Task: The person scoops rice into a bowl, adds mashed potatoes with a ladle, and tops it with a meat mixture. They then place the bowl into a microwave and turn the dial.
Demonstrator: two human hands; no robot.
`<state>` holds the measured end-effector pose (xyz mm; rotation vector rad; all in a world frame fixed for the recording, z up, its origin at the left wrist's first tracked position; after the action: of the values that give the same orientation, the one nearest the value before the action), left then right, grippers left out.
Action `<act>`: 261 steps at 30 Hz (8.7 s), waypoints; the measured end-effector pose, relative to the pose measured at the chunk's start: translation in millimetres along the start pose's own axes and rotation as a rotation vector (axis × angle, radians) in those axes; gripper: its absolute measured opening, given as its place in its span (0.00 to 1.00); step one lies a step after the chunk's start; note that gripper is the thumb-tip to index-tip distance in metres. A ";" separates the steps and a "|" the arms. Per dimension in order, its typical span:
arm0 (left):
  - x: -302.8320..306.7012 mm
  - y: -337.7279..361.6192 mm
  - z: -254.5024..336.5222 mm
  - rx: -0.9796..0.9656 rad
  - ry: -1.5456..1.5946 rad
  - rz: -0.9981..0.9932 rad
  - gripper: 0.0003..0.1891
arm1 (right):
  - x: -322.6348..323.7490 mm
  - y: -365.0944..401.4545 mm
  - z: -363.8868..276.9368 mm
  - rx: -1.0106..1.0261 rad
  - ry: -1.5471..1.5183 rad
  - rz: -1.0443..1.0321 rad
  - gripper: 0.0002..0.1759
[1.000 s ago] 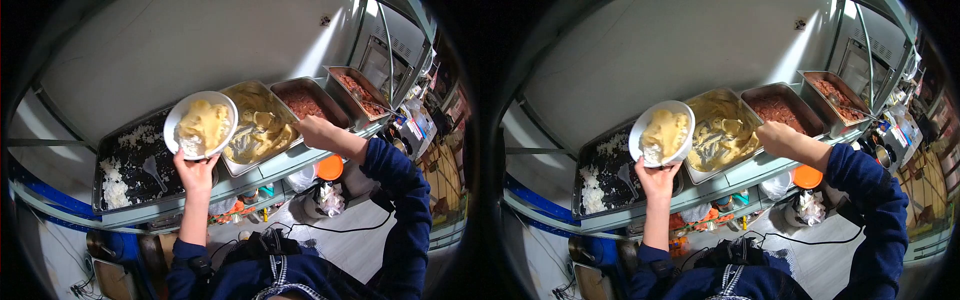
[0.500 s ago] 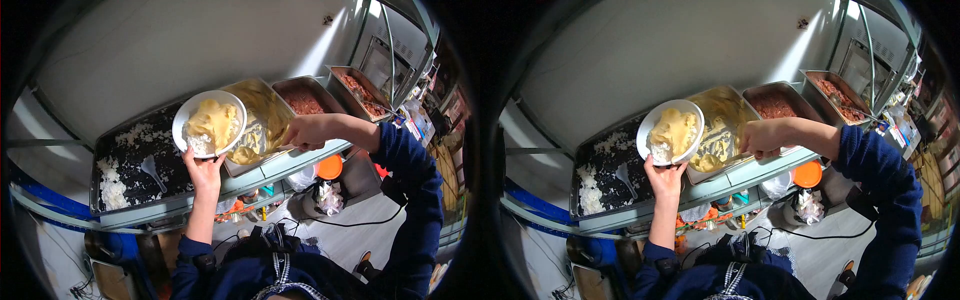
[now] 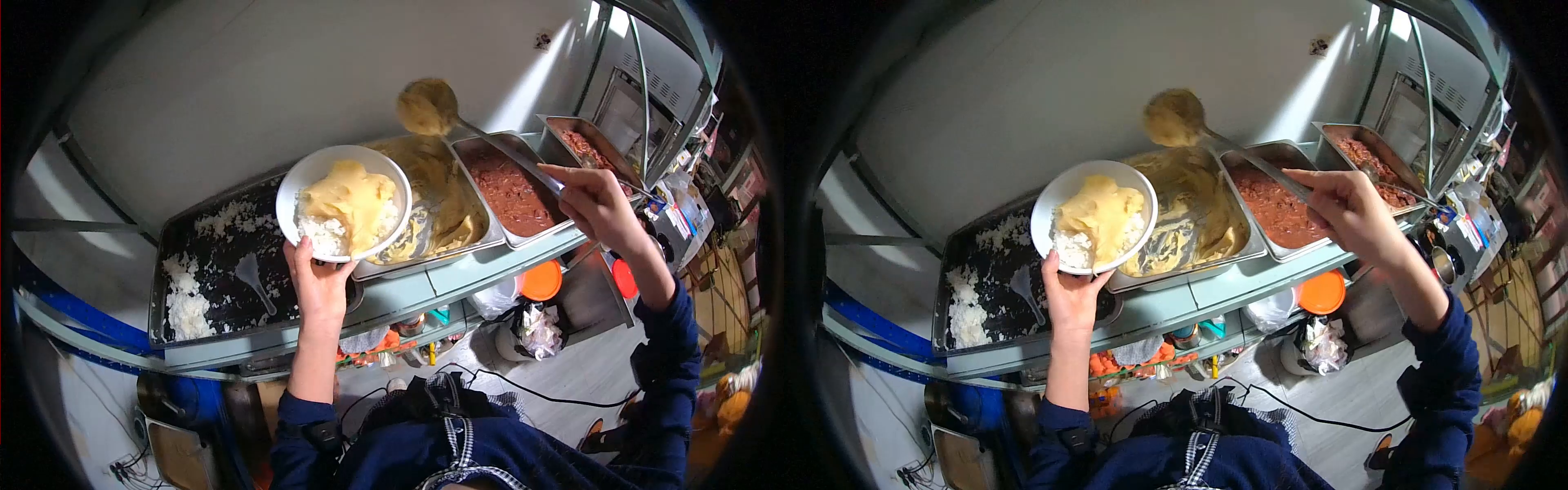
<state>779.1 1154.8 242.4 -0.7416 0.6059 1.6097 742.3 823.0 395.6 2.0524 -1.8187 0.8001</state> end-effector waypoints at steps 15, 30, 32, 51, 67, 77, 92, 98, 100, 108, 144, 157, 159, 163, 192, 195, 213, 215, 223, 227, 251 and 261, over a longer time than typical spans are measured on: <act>-41.4 -28.4 -35.3 0.468 -0.097 -0.158 0.37 | -32.0 87.2 -0.8 0.571 0.740 0.102 0.38; -58.3 -29.1 -50.3 0.523 -0.062 -0.238 0.36 | -9.7 85.8 6.4 0.588 0.910 0.168 0.40; -56.9 -30.7 -53.3 0.528 -0.063 -0.246 0.36 | -7.9 84.9 4.1 0.593 0.925 0.158 0.40; -50.7 -31.4 -67.6 0.537 -0.073 -0.232 0.36 | 18.2 87.6 -30.3 0.611 0.926 0.174 0.39; -56.6 -36.4 -72.8 0.556 -0.033 -0.280 0.39 | 27.7 72.7 -36.1 0.312 0.587 0.060 0.26; -42.1 -34.4 -75.7 0.674 0.028 -0.175 0.44 | 67.8 91.4 -34.8 0.334 0.683 0.140 0.23; -64.9 -44.7 -34.5 0.171 0.077 0.094 0.41 | 10.2 107.9 64.4 -0.403 -0.342 -0.071 0.21; -51.8 -52.9 -26.1 -0.019 0.081 0.051 0.39 | -14.9 88.8 55.5 -0.492 -0.506 -0.101 0.19; -57.6 -43.6 -15.7 -0.104 0.038 0.055 0.37 | -15.3 85.5 52.7 -0.492 -0.538 -0.124 0.19; -56.8 -32.8 -2.2 -0.189 -0.006 0.059 0.34 | -10.1 80.7 32.1 -0.494 -0.528 -0.074 0.19; -39.7 -45.2 -47.6 0.356 -0.151 -0.168 0.32 | 11.6 14.6 -76.9 0.266 0.707 -0.308 0.23; -49.6 -35.3 -39.0 0.320 -0.183 -0.238 0.35 | 42.7 17.8 -54.6 0.197 0.836 -0.267 0.20; -46.5 -36.6 -41.2 0.326 -0.192 -0.237 0.34 | 43.6 17.3 -54.7 0.220 0.816 -0.251 0.21; -44.3 -38.2 -46.9 0.335 -0.196 -0.287 0.33 | 45.9 17.5 -63.6 0.485 0.864 -0.154 0.18; -59.1 -2.7 -46.8 0.386 -0.146 -0.348 0.33 | 15.3 50.5 -57.5 0.504 1.087 0.006 0.35; -57.8 2.2 -48.1 0.408 -0.179 -0.341 0.37 | 20.3 56.7 -68.3 0.568 1.037 0.107 0.36; -47.8 1.5 -39.8 0.379 -0.219 -0.276 0.34 | -22.5 65.0 -46.6 0.551 1.285 0.013 0.35; -45.7 2.3 -43.5 0.411 -0.184 -0.275 0.33 | -20.5 60.6 -53.6 0.564 1.280 0.043 0.36; -32.3 -8.9 -40.4 0.412 -0.175 -0.266 0.34 | 12.6 68.6 -59.7 0.437 0.676 -0.003 0.32; -40.1 -8.4 -33.5 0.404 -0.199 -0.303 0.37 | -0.1 69.2 -50.7 0.441 0.602 -0.128 0.29; -30.2 5.2 -42.7 0.464 0.005 -0.348 0.32 | 16.4 40.8 -27.5 0.307 0.067 0.081 0.19; 1.9 18.0 4.5 0.154 0.006 -0.167 0.34 | -61.6 -26.1 42.9 0.323 0.936 0.103 0.23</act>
<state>760.5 1156.5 243.7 -0.6652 0.6477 1.3917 773.9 854.1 329.6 1.3149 -1.2899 1.7865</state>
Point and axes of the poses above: each hand's wrist, its own y-axis away from the middle knuckle, its own x-axis out of the back of the hand, z = x × y, the point moved 8 cm from there along -y, towards the middle knuckle, and after that the axes turned 3 degrees about y, right-handed, at the moved point
